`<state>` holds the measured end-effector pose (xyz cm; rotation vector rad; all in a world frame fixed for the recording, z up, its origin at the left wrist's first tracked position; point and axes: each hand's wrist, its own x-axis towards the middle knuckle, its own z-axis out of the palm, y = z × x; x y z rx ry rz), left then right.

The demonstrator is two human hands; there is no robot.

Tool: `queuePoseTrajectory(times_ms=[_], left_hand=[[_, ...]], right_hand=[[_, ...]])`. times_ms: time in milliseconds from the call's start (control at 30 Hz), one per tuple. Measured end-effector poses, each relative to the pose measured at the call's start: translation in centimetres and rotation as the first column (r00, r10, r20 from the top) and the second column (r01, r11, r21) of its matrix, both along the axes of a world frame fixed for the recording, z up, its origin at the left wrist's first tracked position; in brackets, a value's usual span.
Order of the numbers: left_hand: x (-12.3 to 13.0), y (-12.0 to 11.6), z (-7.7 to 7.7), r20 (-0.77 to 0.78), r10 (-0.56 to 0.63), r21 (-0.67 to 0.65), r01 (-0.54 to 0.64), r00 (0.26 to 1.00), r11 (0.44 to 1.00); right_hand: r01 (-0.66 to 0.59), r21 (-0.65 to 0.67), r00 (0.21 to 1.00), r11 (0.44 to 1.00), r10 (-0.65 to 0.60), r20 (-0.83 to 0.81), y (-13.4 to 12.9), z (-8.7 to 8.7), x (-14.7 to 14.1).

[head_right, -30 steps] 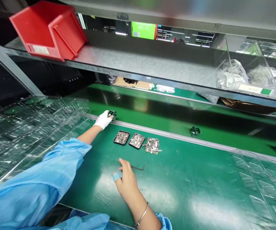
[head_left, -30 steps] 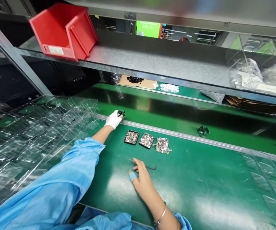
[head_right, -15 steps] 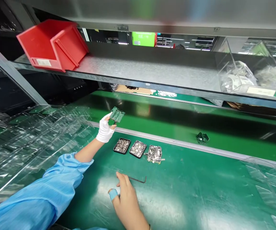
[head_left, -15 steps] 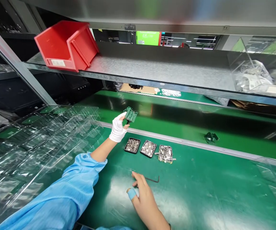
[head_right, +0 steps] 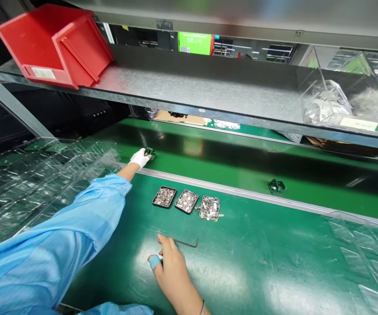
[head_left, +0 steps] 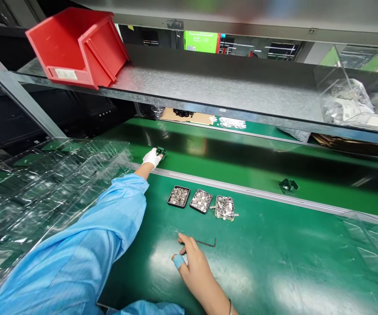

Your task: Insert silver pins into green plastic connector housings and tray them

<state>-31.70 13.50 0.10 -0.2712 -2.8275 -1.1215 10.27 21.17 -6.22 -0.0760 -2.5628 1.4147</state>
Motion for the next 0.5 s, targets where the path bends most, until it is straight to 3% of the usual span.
queuePoseTrajectory(times_ms=[133, 233, 300, 400, 433, 500], left_hand=[[-0.2, 0.1, 1.9, 0.017, 0.006, 0.018, -0.006, 1.0, 1.0], [2.3, 1.6, 3.5, -0.053, -0.081, 0.063, 0.084, 0.995, 0.994], [6.0, 2.2, 3.8, -0.093, -0.185, 0.085, 0.193, 0.978, 0.978], [14.1, 1.1, 3.5, -0.124, -0.328, 0.089, 0.34, 0.937, 0.936], [16.9, 0.1, 3.5, -0.139, -0.393, 0.077, 0.406, 0.909, 0.911], [21.9, -2.9, 4.1, -0.24, -0.58, -0.027, 0.592, 0.778, 0.805]], right_hand=[[0.002, 0.006, 1.0, 1.0, -0.002, -0.01, 0.2, 0.1, -0.1], [-0.011, 0.024, 1.0, 1.0, 0.011, -0.014, 0.2, 0.2, -0.1], [-0.03, 0.033, 0.999, 0.999, 0.031, -0.022, 0.1, 0.2, 0.0], [-0.057, 0.036, 0.998, 0.998, 0.059, -0.037, 0.2, 0.3, 0.3], [-0.067, 0.036, 0.997, 0.997, 0.068, -0.039, 0.2, 0.4, 0.4], [-0.091, 0.037, 0.995, 0.995, 0.093, -0.032, 0.3, 0.5, 0.6]])
